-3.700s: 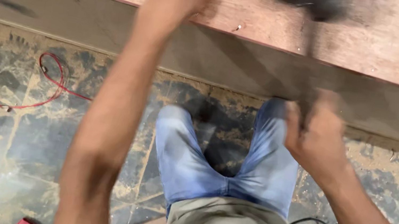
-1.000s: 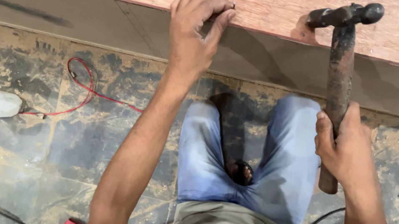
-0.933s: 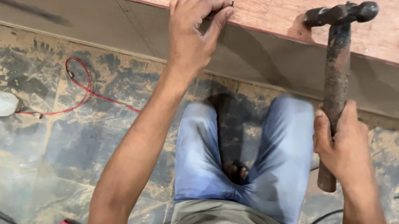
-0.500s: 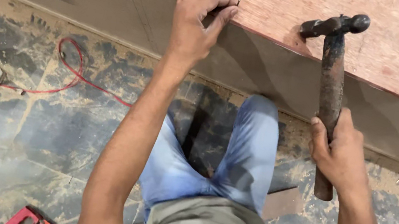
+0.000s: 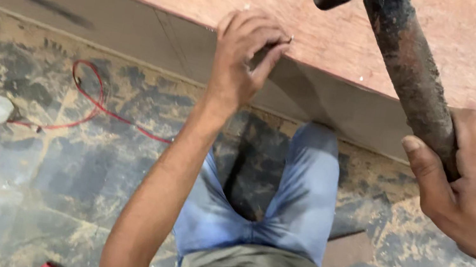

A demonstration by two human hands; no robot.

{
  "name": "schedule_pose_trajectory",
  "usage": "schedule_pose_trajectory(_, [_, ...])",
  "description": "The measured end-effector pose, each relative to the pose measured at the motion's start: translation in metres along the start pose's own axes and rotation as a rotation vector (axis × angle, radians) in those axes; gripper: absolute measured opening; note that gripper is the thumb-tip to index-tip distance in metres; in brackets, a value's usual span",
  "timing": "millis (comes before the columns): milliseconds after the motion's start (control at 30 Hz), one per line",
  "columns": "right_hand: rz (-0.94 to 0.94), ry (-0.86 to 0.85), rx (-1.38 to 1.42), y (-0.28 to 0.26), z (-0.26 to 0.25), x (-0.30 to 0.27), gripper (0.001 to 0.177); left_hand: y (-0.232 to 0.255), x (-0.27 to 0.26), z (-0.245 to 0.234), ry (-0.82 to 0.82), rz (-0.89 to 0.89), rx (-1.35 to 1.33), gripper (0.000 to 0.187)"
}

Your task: The person attaches a wooden board to a structure by positioning nails along the edge by hand and driving them in using a hammer.

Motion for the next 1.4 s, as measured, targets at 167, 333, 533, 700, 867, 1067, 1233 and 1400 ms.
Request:
schedule_pose_trajectory(167, [0.047,-0.299,-0.019,-0.027,0.020,0.020,0.030,0.000,0.001,-0.002,0.002,0.021,0.009,0.015])
schedule_pose_trajectory(333, [0.185,-0.170,0.036,-0.005,0.003,0.007,0.034,0.002,0.000,-0.003,0.021,0.018,-0.007,0.012])
schedule_pose_trajectory(533, [-0.042,-0.282,0.096,-0.029,0.033,0.014,0.033,0.000,0.003,-0.002,0.017,-0.024,0.011,0.016])
schedule_pose_trajectory(700, [-0.110,0.251,0.239,-0.013,-0.009,-0.012,0.041,0.001,0.009,-0.004,-0.004,-0.025,-0.027,0.011])
schedule_pose_trajectory(867, [-0.053,-0.149,-0.037,-0.033,0.028,0.024,0.034,0.002,0.006,-0.003,-0.007,-0.052,-0.054,0.013])
schedule_pose_trajectory(1067, [-0.162,0.154,0.304,-0.023,0.010,-0.007,0.029,-0.012,-0.005,-0.005,0.012,-0.013,-0.024,0.019])
schedule_pose_trajectory(1233, [-0.144,0.095,0.702,-0.017,0.037,-0.018,0.021,-0.011,-0.004,-0.010,-0.329,0.143,0.200,0.063])
schedule_pose_trajectory(1400, [-0.039,0.017,0.881,-0.017,0.059,-0.024,0.015,-0.016,0.001,-0.004,-0.304,0.081,0.262,0.061])
Point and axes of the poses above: each hand's wrist, its own x-axis towards the middle knuckle, its own z-axis out of the palm, y = z × x, the point moved 6 cm from there along x, towards the middle knuckle, and after that the axes turned 13 degrees about z, right-handed, at the moved point
